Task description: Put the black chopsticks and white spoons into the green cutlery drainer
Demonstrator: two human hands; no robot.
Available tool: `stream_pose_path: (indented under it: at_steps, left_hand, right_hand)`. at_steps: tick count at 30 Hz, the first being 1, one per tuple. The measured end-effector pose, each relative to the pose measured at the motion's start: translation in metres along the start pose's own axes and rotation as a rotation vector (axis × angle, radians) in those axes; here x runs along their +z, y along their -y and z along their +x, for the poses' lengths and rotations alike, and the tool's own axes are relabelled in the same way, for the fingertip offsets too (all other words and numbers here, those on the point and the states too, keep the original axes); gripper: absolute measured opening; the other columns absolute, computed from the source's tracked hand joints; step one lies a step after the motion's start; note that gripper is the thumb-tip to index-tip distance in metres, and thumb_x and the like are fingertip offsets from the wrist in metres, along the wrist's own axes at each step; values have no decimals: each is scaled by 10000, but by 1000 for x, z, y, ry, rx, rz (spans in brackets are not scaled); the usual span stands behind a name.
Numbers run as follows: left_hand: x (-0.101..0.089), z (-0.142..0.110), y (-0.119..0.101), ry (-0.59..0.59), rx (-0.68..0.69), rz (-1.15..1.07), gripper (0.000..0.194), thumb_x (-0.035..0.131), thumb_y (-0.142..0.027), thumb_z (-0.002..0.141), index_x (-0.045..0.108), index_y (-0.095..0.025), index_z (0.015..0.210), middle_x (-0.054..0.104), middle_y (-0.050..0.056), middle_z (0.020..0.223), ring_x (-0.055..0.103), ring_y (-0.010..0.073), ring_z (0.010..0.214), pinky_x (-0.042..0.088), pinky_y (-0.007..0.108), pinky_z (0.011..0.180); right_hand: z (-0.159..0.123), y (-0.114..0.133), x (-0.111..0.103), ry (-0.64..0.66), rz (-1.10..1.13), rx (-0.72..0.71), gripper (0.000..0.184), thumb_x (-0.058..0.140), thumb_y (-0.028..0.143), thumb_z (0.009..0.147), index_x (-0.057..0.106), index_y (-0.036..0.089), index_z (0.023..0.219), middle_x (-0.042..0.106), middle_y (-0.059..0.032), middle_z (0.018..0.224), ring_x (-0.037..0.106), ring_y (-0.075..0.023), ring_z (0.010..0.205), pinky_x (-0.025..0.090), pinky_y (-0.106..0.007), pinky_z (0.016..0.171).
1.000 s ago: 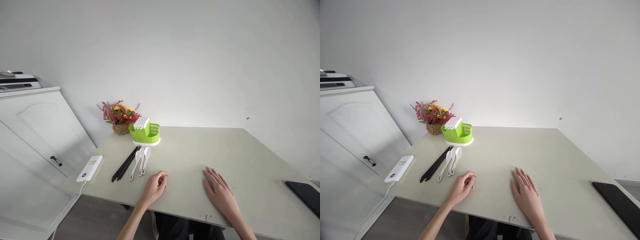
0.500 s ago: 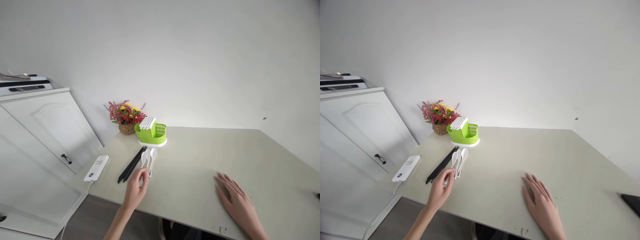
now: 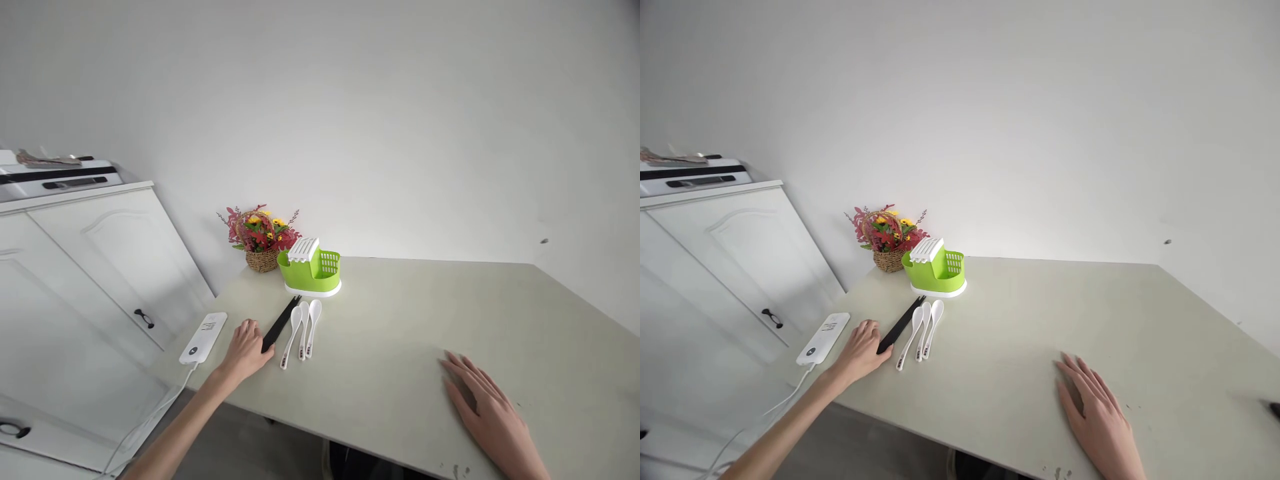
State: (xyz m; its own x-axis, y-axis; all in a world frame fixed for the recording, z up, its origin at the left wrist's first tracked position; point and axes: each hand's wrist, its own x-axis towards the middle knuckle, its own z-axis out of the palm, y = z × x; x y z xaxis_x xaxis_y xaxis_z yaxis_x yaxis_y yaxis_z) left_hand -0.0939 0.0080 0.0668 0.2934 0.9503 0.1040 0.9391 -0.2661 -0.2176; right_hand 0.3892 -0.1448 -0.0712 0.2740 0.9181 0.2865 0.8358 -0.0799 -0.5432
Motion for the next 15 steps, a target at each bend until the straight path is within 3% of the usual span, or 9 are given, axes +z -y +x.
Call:
stream_pose_path:
  at_steps: [4,7,15]
  left_hand:
    - [-12,16,-5,195,27,79,417,523,-416,907,784,-96,964,633,242,1219,521,386,1255,411,456,1049]
    - [-12,24,-9,278,-5,112,382,539,-353,884,791,-77,965,620,262,1248,520,403,1258,406,475,1039]
    - [-6,19,-11,210,-100,77,371,470,-115,841,716,-6,1097,601,320,1260,560,423,1210,442,509,980]
  right_hand:
    - [0,0,-1,12,3,8,562,386,612,993,570,353,1456,462,38,1611,378,-309,1517,401,-565,1198]
    - [0,2,-3,8,1,6,541,386,600,995,587,358,1436,488,43,1593,385,-304,1513,401,-562,1198]
    - [2,8,-5,-3,18,-14,512,394,554,1009,600,332,1422,509,36,1578,388,-291,1513,379,-537,1220]
